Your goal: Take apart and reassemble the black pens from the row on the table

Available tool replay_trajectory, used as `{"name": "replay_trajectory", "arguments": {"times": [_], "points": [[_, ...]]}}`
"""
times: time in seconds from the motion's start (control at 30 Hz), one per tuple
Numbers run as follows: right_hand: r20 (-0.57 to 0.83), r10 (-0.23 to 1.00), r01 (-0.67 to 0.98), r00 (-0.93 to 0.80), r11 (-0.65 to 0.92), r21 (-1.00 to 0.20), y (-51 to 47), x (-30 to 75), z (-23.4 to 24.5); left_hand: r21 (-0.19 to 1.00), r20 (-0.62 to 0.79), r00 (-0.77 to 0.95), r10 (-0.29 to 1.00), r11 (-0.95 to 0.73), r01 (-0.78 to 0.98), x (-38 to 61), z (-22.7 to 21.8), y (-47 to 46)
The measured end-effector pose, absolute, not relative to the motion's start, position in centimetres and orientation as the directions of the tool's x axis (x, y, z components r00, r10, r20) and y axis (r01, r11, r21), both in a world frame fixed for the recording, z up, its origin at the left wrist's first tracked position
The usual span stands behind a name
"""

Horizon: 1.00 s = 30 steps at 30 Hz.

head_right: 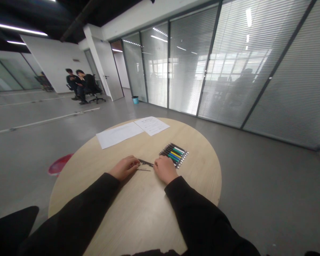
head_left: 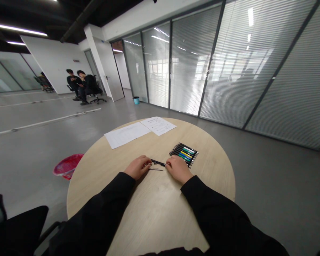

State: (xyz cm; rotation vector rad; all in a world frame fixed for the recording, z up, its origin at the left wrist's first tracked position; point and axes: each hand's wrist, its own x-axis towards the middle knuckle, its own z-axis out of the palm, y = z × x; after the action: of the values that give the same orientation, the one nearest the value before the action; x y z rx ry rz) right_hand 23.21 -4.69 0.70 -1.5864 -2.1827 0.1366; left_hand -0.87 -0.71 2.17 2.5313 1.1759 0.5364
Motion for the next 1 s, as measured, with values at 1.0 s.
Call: {"name": "replay_trajectory", "arguments": {"times": [1.0], "points": [[0.284, 0.937, 0.876, -0.205, 0.305, -0.374, -4.69, 23.15, 0.54, 0.378, 0.234, 0.562, 0.793, -0.607, 0.699, -1.12, 2.61, -0.66]]}}
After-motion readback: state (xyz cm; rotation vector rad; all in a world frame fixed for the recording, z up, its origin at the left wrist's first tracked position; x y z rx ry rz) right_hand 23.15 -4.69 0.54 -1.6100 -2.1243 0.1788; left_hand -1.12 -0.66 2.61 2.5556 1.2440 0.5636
